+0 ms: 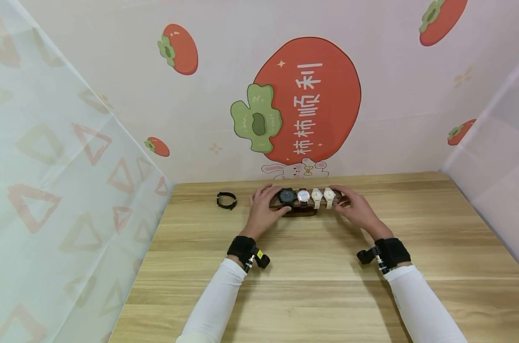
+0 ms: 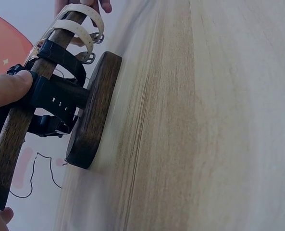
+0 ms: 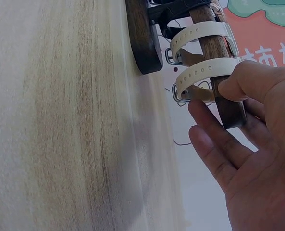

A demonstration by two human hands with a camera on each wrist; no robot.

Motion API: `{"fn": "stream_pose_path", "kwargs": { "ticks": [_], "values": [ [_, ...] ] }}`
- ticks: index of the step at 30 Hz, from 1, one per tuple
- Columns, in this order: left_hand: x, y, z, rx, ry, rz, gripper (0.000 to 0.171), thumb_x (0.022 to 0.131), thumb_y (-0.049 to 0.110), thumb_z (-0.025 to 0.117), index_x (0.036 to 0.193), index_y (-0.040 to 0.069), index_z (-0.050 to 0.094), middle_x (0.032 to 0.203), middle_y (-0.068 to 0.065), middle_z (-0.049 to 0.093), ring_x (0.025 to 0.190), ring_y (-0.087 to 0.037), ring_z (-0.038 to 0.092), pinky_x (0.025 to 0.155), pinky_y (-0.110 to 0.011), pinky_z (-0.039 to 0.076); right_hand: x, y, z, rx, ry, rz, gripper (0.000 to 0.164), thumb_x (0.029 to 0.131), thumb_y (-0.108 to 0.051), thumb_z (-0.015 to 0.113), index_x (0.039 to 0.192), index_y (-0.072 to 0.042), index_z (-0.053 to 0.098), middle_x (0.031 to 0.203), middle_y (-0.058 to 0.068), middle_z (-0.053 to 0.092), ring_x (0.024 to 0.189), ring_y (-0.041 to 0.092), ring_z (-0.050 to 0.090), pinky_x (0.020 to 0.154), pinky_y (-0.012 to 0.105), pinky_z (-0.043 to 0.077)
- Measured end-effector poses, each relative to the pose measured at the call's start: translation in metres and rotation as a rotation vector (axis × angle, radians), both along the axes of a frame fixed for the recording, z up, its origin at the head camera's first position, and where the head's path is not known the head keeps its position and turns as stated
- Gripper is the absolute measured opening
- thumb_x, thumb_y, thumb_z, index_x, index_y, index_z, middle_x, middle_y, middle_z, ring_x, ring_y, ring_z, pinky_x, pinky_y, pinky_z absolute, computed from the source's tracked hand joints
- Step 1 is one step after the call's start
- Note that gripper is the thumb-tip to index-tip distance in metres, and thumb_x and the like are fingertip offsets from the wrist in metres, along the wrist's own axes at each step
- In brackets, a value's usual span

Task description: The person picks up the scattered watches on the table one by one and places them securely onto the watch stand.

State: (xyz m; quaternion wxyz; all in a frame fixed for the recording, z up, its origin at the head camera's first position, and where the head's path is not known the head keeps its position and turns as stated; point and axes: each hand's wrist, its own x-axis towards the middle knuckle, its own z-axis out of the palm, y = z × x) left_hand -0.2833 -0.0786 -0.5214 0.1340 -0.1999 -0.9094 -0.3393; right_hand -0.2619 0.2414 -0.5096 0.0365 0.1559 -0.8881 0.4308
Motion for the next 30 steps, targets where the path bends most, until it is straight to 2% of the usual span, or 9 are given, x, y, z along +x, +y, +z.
{"fn": "stream_pose_path", "kwargs": {
  "ticks": [15,21,30],
  "values": [
    [-0.0007,0.0006,-0.0022,0.015,0.007,-0.010,0.069,0.090,0.042,0.087,0.150,0.022,0.061,0.155,-0.009,0.061,0.152,-0.031,0.042,0.124,-0.064,0.027,0.0007,-0.0003,-0.0001,0.005,0.000,-0.005,0.060,0.100,0.001,0.068,0.157,-0.004,0.051,0.132,0.025,0.066,0.108,0.036,0.069,0.092,0.045,0.059],
    [-0.0003,0.0000,-0.0024,0.016,0.004,-0.011,0.070,0.090,0.042,0.087,0.151,0.021,0.061,0.155,-0.006,0.060,0.152,-0.030,0.042,0.125,-0.063,0.026,0.0008,-0.0002,0.0002,0.008,-0.006,-0.011,0.060,0.100,0.002,0.067,0.157,-0.005,0.051,0.133,0.025,0.066,0.108,0.036,0.069,0.093,0.046,0.059],
    [0.0022,-0.0042,-0.0015,0.046,-0.032,-0.031,0.071,0.092,0.038,0.086,0.154,0.018,0.057,0.158,-0.012,0.054,0.153,-0.032,0.039,0.126,-0.063,0.028,0.0007,-0.0003,-0.0017,0.002,0.010,0.011,0.060,0.101,0.004,0.065,0.158,-0.001,0.048,0.144,0.026,0.060,0.110,0.037,0.069,0.093,0.047,0.060]
  ]
}}
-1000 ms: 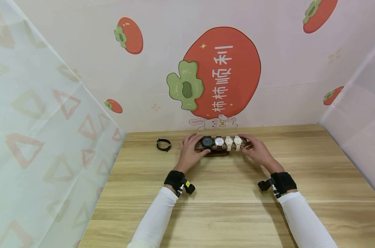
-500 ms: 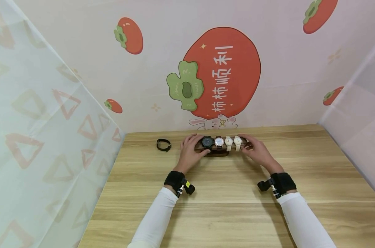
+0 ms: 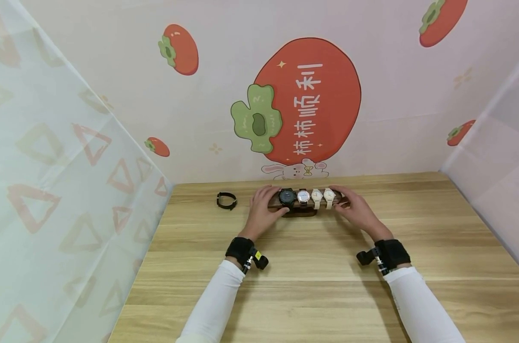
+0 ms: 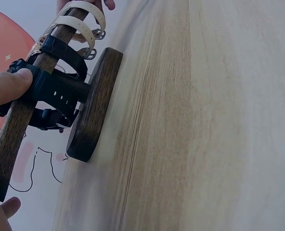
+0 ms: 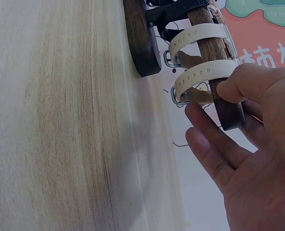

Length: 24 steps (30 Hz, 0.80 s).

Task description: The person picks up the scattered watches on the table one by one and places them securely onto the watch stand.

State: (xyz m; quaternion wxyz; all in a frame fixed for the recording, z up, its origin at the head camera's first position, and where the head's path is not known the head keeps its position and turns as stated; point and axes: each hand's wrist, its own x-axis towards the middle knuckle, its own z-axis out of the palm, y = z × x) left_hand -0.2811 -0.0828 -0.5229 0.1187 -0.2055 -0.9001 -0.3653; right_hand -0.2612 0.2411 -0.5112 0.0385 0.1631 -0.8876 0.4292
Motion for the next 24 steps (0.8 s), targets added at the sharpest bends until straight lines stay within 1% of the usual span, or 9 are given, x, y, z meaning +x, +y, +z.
{"fn": "stream_pose_path", "kwargs": {
  "ticks": [3,6,10,12,14,18,24],
  "values": [
    [0.001,-0.002,0.000,0.025,0.002,-0.014,0.069,0.093,0.033,0.086,0.154,0.016,0.057,0.157,-0.013,0.054,0.153,-0.034,0.039,0.125,-0.064,0.029,0.000,0.000,0.000,-0.003,0.012,0.009,0.060,0.101,0.005,0.065,0.157,0.001,0.047,0.140,0.027,0.061,0.110,0.039,0.069,0.092,0.045,0.061],
    [0.003,-0.004,0.001,0.054,0.010,-0.030,0.067,0.093,0.028,0.085,0.153,0.014,0.058,0.157,-0.016,0.054,0.153,-0.036,0.038,0.126,-0.066,0.027,0.001,-0.001,0.001,-0.010,0.021,0.018,0.060,0.100,0.006,0.064,0.157,0.003,0.047,0.135,0.027,0.062,0.110,0.040,0.069,0.091,0.045,0.061],
    [0.005,-0.007,0.002,0.058,0.013,-0.042,0.068,0.093,0.023,0.085,0.154,0.013,0.057,0.156,-0.015,0.054,0.154,-0.036,0.037,0.127,-0.067,0.025,0.002,-0.002,0.001,-0.005,0.037,0.022,0.060,0.100,0.007,0.064,0.157,0.003,0.046,0.135,0.027,0.062,0.110,0.040,0.069,0.092,0.046,0.061],
    [0.006,-0.008,0.002,0.055,0.017,-0.050,0.068,0.093,0.021,0.085,0.154,0.013,0.057,0.156,-0.013,0.054,0.154,-0.035,0.037,0.127,-0.066,0.026,0.003,-0.002,0.000,-0.001,0.044,0.024,0.060,0.100,0.007,0.063,0.157,0.003,0.046,0.134,0.027,0.062,0.111,0.041,0.069,0.092,0.048,0.061],
    [0.007,-0.010,0.002,0.058,0.029,-0.065,0.068,0.092,0.019,0.085,0.154,0.011,0.057,0.156,-0.014,0.054,0.153,-0.036,0.038,0.127,-0.066,0.027,0.003,-0.002,0.000,-0.002,0.046,0.028,0.060,0.101,0.007,0.062,0.158,0.004,0.045,0.134,0.027,0.061,0.112,0.042,0.068,0.093,0.051,0.060],
    [0.008,-0.017,0.001,0.071,0.048,-0.086,0.066,0.092,0.013,0.084,0.152,0.008,0.057,0.155,-0.017,0.053,0.150,-0.037,0.040,0.126,-0.063,0.030,0.005,-0.002,-0.001,-0.012,0.044,0.036,0.060,0.102,0.007,0.061,0.159,0.004,0.042,0.140,0.030,0.058,0.114,0.046,0.067,0.096,0.057,0.059],
    [0.012,-0.030,0.001,0.102,0.020,-0.089,0.065,0.094,0.009,0.082,0.153,0.009,0.056,0.158,-0.018,0.050,0.151,-0.035,0.040,0.128,-0.059,0.031,0.009,-0.003,0.001,-0.029,0.030,0.039,0.062,0.103,0.004,0.063,0.160,0.006,0.039,0.145,0.032,0.052,0.115,0.049,0.066,0.096,0.060,0.059]
  ]
}}
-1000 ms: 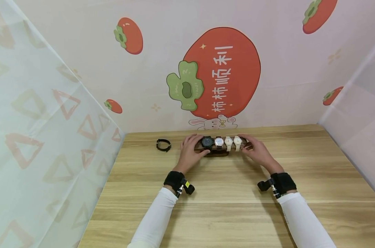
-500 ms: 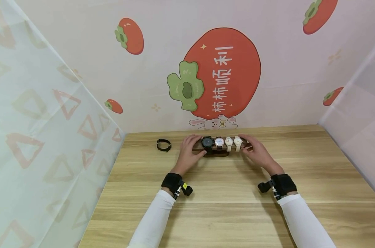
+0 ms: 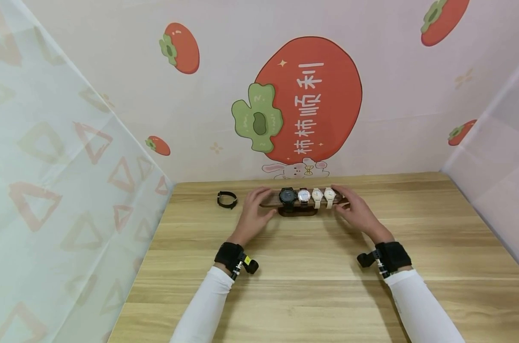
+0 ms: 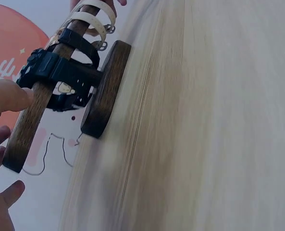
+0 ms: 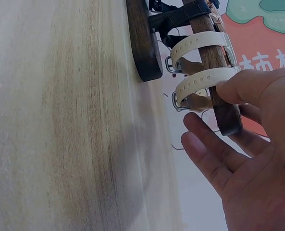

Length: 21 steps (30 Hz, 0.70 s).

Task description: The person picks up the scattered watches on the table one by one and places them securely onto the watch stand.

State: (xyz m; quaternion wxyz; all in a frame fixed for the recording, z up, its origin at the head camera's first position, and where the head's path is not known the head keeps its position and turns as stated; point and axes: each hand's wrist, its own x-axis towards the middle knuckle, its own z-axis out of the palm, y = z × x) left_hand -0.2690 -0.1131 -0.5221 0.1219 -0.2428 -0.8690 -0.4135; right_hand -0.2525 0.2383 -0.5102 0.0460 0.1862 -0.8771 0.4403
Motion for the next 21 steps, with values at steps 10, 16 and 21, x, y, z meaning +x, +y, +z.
{"fn": "stream_pose_path", "kwargs": {
  "ticks": [10,16,21],
  "values": [
    [0.002,-0.029,-0.003,0.026,0.060,0.062,0.051,0.099,-0.004,0.069,0.148,0.009,0.061,0.149,-0.016,0.056,0.142,-0.034,0.047,0.118,-0.055,0.046,0.010,0.003,0.004,-0.001,0.022,-0.059,0.064,0.101,0.005,0.060,0.161,0.006,0.038,0.159,0.034,0.042,0.117,0.050,0.065,0.095,0.058,0.059],
    [0.002,-0.044,-0.005,0.012,0.097,0.175,0.041,0.097,-0.006,0.069,0.137,-0.001,0.066,0.139,-0.019,0.061,0.135,-0.037,0.052,0.115,-0.055,0.047,0.016,0.008,0.002,-0.007,-0.009,-0.081,0.064,0.103,0.004,0.061,0.162,0.004,0.037,0.162,0.032,0.040,0.121,0.050,0.065,0.094,0.043,0.060],
    [-0.002,-0.061,-0.009,-0.007,0.123,0.273,0.037,0.097,-0.008,0.068,0.133,0.000,0.069,0.135,-0.019,0.063,0.130,-0.040,0.055,0.110,-0.057,0.049,0.021,0.011,-0.004,-0.037,-0.002,-0.097,0.061,0.102,0.006,0.062,0.159,0.007,0.040,0.158,0.033,0.043,0.117,0.050,0.067,0.087,0.017,0.054]
  ]
}}
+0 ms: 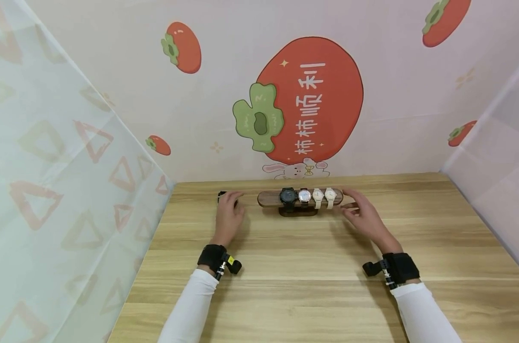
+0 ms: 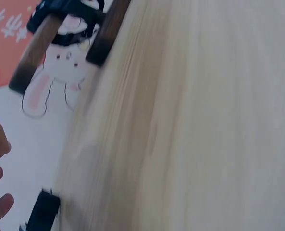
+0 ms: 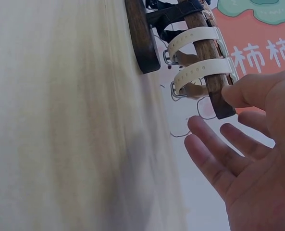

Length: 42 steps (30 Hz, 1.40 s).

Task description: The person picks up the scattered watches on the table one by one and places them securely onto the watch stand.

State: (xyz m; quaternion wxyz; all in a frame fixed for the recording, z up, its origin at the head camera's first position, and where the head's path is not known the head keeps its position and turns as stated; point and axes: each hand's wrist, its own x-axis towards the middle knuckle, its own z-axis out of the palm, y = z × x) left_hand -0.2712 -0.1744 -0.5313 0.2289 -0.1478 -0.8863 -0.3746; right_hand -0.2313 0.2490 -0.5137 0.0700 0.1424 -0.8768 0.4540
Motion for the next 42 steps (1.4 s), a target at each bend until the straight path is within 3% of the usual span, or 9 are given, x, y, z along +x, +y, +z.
{"fn": "stream_pose_path", "kwargs": {
  "ticks": [5,9,13,19,28,33,38,42],
  "values": [
    [-0.004,-0.020,-0.003,-0.008,-0.014,0.060,0.036,0.096,-0.008,0.067,0.132,-0.002,0.068,0.137,-0.022,0.062,0.131,-0.045,0.054,0.112,-0.063,0.045,0.005,0.002,-0.006,-0.017,-0.011,-0.038,0.051,0.103,0.005,0.061,0.152,0.008,0.047,0.149,0.032,0.052,0.115,0.048,0.068,0.086,0.013,0.053],
    [-0.005,-0.034,-0.008,-0.016,-0.113,0.099,0.041,0.096,-0.006,0.063,0.137,-0.003,0.064,0.149,-0.023,0.054,0.142,-0.043,0.046,0.118,-0.063,0.040,0.009,0.002,-0.009,-0.012,-0.068,-0.068,0.042,0.104,0.001,0.060,0.146,0.005,0.054,0.143,0.029,0.059,0.115,0.044,0.068,0.086,0.015,0.054],
    [-0.006,-0.044,-0.012,-0.028,-0.204,0.106,0.045,0.098,-0.005,0.061,0.143,-0.005,0.060,0.161,-0.022,0.043,0.151,-0.042,0.038,0.120,-0.063,0.040,0.013,0.003,-0.011,-0.003,-0.103,-0.078,0.035,0.105,-0.001,0.060,0.140,0.003,0.060,0.140,0.027,0.062,0.115,0.042,0.068,0.086,0.019,0.055],
    [-0.005,-0.047,-0.013,-0.017,-0.270,0.098,0.045,0.100,-0.003,0.060,0.144,-0.006,0.058,0.166,-0.023,0.034,0.150,-0.045,0.035,0.117,-0.063,0.043,0.014,0.002,-0.017,0.004,-0.085,-0.057,0.030,0.104,0.000,0.062,0.133,0.002,0.064,0.136,0.025,0.064,0.115,0.042,0.069,0.088,0.018,0.055],
    [-0.003,-0.041,-0.005,0.015,-0.308,0.107,0.045,0.101,-0.010,0.058,0.145,-0.007,0.057,0.154,-0.024,0.039,0.132,-0.040,0.047,0.101,-0.052,0.051,0.013,-0.004,-0.021,0.006,-0.044,-0.052,0.026,0.102,0.001,0.064,0.128,0.003,0.067,0.133,0.023,0.066,0.112,0.040,0.070,0.087,0.018,0.056],
    [-0.003,-0.038,-0.003,0.038,-0.336,0.114,0.039,0.105,-0.003,0.061,0.143,-0.008,0.059,0.144,-0.022,0.041,0.121,-0.037,0.058,0.097,-0.046,0.055,0.013,-0.005,-0.021,0.008,-0.050,-0.045,0.026,0.103,0.000,0.065,0.129,0.002,0.067,0.133,0.024,0.066,0.112,0.041,0.070,0.087,0.020,0.057],
    [-0.002,-0.037,-0.003,0.001,-0.335,0.129,0.033,0.104,0.006,0.069,0.135,-0.005,0.066,0.136,-0.021,0.046,0.115,-0.035,0.055,0.093,-0.046,0.053,0.014,-0.006,-0.019,0.009,-0.055,-0.044,0.024,0.103,-0.001,0.065,0.127,0.001,0.068,0.132,0.023,0.067,0.111,0.040,0.071,0.086,0.024,0.058],
    [-0.002,-0.036,-0.003,-0.073,-0.277,0.142,0.030,0.102,0.008,0.073,0.129,-0.004,0.071,0.139,-0.021,0.055,0.127,-0.039,0.048,0.104,-0.052,0.049,0.015,-0.006,-0.019,0.016,-0.061,-0.043,0.024,0.104,-0.002,0.065,0.127,0.001,0.069,0.132,0.023,0.067,0.111,0.039,0.071,0.086,0.025,0.059]
  ]
}}
